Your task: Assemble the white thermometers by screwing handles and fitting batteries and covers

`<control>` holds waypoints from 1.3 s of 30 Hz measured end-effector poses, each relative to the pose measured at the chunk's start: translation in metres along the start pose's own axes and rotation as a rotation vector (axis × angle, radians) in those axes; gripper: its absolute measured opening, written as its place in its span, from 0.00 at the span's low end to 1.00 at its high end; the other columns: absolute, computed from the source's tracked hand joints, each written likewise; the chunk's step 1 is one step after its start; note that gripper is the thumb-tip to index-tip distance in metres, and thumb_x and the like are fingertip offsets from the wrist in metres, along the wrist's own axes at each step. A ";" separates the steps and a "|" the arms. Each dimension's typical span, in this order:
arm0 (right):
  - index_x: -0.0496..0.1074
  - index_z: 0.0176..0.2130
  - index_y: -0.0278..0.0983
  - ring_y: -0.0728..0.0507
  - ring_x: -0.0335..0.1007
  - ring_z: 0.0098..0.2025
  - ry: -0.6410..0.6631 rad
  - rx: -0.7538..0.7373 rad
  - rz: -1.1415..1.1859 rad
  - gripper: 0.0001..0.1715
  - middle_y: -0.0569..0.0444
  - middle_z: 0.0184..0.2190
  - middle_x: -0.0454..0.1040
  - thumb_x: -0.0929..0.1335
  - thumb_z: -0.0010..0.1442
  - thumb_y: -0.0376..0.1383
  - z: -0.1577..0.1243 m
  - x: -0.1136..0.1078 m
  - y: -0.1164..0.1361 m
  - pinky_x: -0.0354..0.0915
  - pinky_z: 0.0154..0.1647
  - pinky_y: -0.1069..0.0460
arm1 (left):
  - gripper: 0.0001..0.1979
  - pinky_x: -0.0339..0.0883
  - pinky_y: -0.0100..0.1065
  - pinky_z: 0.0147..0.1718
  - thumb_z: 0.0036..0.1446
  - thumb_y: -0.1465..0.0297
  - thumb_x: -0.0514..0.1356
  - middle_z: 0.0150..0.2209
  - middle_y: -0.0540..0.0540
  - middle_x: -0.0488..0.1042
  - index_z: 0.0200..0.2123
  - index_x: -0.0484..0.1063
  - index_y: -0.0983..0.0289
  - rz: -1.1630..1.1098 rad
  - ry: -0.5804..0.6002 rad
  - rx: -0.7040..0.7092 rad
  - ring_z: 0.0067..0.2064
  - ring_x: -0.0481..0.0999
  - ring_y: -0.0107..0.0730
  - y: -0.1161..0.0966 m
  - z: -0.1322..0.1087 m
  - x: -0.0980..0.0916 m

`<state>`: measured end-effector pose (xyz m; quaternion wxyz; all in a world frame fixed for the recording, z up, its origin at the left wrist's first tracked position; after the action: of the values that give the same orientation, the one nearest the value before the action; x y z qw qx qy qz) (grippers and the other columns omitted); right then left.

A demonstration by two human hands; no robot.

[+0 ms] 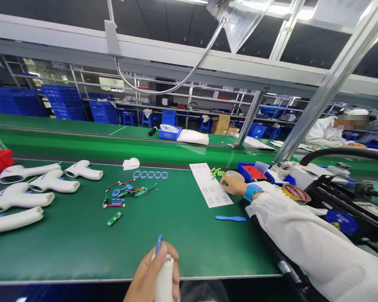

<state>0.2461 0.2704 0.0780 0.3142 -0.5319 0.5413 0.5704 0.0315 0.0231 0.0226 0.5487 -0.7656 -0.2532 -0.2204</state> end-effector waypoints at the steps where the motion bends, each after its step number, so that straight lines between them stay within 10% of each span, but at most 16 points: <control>1: 0.67 0.44 0.33 0.45 0.69 0.40 -0.012 -0.048 0.063 0.11 0.51 0.39 0.71 0.65 0.61 0.36 -0.009 0.000 0.014 0.67 0.41 0.46 | 0.24 0.58 0.24 0.18 0.44 0.48 0.63 0.18 0.47 0.67 0.29 0.66 0.64 -0.014 0.010 0.003 0.17 0.64 0.21 0.001 0.001 0.001; 11: 0.64 0.37 0.35 0.50 0.66 0.29 0.347 -0.441 1.088 0.14 0.58 0.27 0.66 0.68 0.54 0.40 -0.134 0.045 0.149 0.63 0.31 0.54 | 0.24 0.61 0.26 0.19 0.47 0.49 0.62 0.20 0.48 0.69 0.33 0.62 0.64 -0.028 -0.002 0.034 0.18 0.65 0.23 0.004 0.002 0.007; 17: 0.68 0.36 0.37 0.48 0.65 0.32 0.227 -0.508 0.641 0.05 0.56 0.29 0.71 0.65 0.56 0.32 -0.140 0.040 0.150 0.61 0.34 0.52 | 0.26 0.62 0.25 0.21 0.49 0.50 0.61 0.21 0.46 0.68 0.38 0.61 0.65 0.093 0.000 0.039 0.20 0.66 0.22 0.007 0.002 0.008; 30: 0.67 0.33 0.37 0.50 0.69 0.23 0.291 -0.472 0.889 0.09 0.58 0.27 0.73 0.65 0.59 0.40 -0.151 0.050 0.151 0.65 0.28 0.53 | 0.31 0.60 0.25 0.20 0.48 0.46 0.59 0.19 0.46 0.67 0.43 0.60 0.64 0.091 -0.023 0.128 0.20 0.66 0.24 0.001 0.001 0.004; 35: 0.71 0.43 0.39 0.44 0.66 0.48 0.116 -0.488 0.896 0.17 0.52 0.43 0.72 0.61 0.63 0.45 -0.149 0.043 0.140 0.60 0.51 0.50 | 0.23 0.60 0.26 0.20 0.52 0.47 0.55 0.20 0.47 0.67 0.35 0.61 0.62 0.057 0.019 0.090 0.19 0.64 0.24 -0.001 0.000 0.006; 39: 0.65 0.50 0.39 0.46 0.66 0.42 0.452 -0.337 1.090 0.27 0.51 0.42 0.70 0.61 0.60 0.53 -0.154 0.058 0.143 0.64 0.42 0.52 | 0.21 0.59 0.25 0.20 0.55 0.49 0.53 0.20 0.48 0.67 0.35 0.63 0.62 0.196 0.090 0.161 0.20 0.64 0.25 -0.006 -0.004 0.012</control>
<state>0.1396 0.0797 0.0868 -0.2336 -0.3288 0.6909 0.6000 0.0368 0.0223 0.0359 0.6382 -0.7295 -0.1691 -0.1788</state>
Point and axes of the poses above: each hand's wrist, its own z-axis towards the middle knuckle, its own x-axis out of the palm, y = z × x, the point moved 3 cm from there along z, towards the middle knuckle
